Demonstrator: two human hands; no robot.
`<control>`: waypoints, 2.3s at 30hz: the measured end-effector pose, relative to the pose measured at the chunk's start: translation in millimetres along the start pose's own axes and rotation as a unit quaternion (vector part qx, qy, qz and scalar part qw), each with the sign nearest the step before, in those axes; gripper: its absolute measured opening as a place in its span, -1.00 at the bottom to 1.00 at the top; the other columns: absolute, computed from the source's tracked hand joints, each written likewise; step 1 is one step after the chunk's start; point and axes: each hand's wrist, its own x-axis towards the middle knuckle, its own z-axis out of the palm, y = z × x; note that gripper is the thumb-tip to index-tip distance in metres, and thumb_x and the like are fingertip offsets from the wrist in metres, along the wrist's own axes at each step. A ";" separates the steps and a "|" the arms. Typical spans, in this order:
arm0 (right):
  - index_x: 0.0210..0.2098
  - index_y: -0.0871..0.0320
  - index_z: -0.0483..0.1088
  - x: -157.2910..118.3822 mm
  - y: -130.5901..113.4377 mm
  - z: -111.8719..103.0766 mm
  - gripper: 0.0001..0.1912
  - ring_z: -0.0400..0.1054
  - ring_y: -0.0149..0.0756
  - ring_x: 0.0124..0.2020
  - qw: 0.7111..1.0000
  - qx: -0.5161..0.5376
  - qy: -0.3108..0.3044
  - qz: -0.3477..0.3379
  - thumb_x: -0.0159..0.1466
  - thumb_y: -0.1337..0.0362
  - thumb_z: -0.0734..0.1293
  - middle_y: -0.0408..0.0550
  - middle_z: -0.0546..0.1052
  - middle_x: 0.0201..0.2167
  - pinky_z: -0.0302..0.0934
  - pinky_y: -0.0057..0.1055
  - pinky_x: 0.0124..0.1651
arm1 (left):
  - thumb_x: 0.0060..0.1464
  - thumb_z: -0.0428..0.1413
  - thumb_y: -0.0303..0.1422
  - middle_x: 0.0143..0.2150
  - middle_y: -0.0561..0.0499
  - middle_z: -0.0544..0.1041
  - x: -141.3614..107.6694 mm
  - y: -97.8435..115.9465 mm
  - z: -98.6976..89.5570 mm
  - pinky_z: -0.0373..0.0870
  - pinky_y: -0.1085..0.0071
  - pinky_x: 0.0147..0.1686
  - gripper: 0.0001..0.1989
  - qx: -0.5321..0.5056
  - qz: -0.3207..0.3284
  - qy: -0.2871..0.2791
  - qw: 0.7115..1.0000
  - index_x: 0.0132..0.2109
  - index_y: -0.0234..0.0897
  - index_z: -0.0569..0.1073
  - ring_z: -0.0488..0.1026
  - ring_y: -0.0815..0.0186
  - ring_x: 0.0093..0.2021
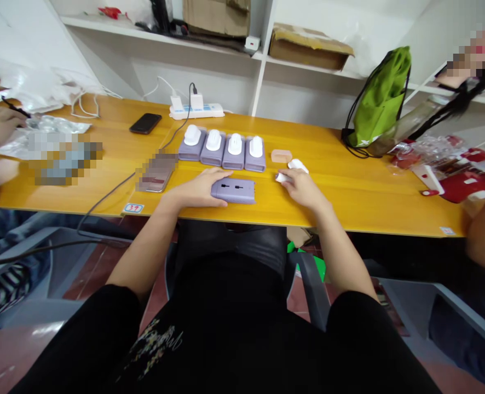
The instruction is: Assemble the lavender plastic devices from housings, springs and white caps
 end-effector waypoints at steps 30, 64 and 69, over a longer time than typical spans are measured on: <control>-0.09 -0.04 0.84 -7.7 -71.0 33.6 -0.46 0.70 -0.12 -0.07 0.843 0.512 -0.015 0.165 0.07 -0.16 0.85 -0.02 0.86 -0.05 0.66 -0.08 0.16 | 0.04 0.63 -0.02 0.44 -0.20 0.58 15.0 2.9 32.0 0.39 -0.26 0.62 -0.12 -0.019 0.101 0.186 0.977 0.42 -0.08 0.52 0.49 -0.27 0.48; -0.15 -0.03 0.81 -2.9 -86.3 59.0 -0.22 0.68 -0.10 -0.15 0.832 0.516 0.078 0.189 -0.09 -0.46 0.83 -0.05 0.82 -0.20 0.70 -0.10 0.04 | 0.10 0.54 0.01 0.37 -0.21 0.61 13.3 1.3 36.9 0.49 -0.18 0.52 -0.18 -0.033 0.102 0.215 0.971 0.40 -0.13 0.51 0.58 -0.22 0.38; -0.16 -0.03 0.80 -2.4 -82.3 57.4 -0.22 0.68 -0.15 -0.12 0.819 0.540 0.041 0.189 -0.12 -0.42 0.86 -0.07 0.82 -0.16 0.74 -0.16 0.03 | 0.09 0.54 0.02 0.39 -0.22 0.61 11.8 0.5 36.4 0.49 -0.20 0.52 -0.17 -0.039 0.100 0.216 0.970 0.40 -0.12 0.52 0.58 -0.21 0.39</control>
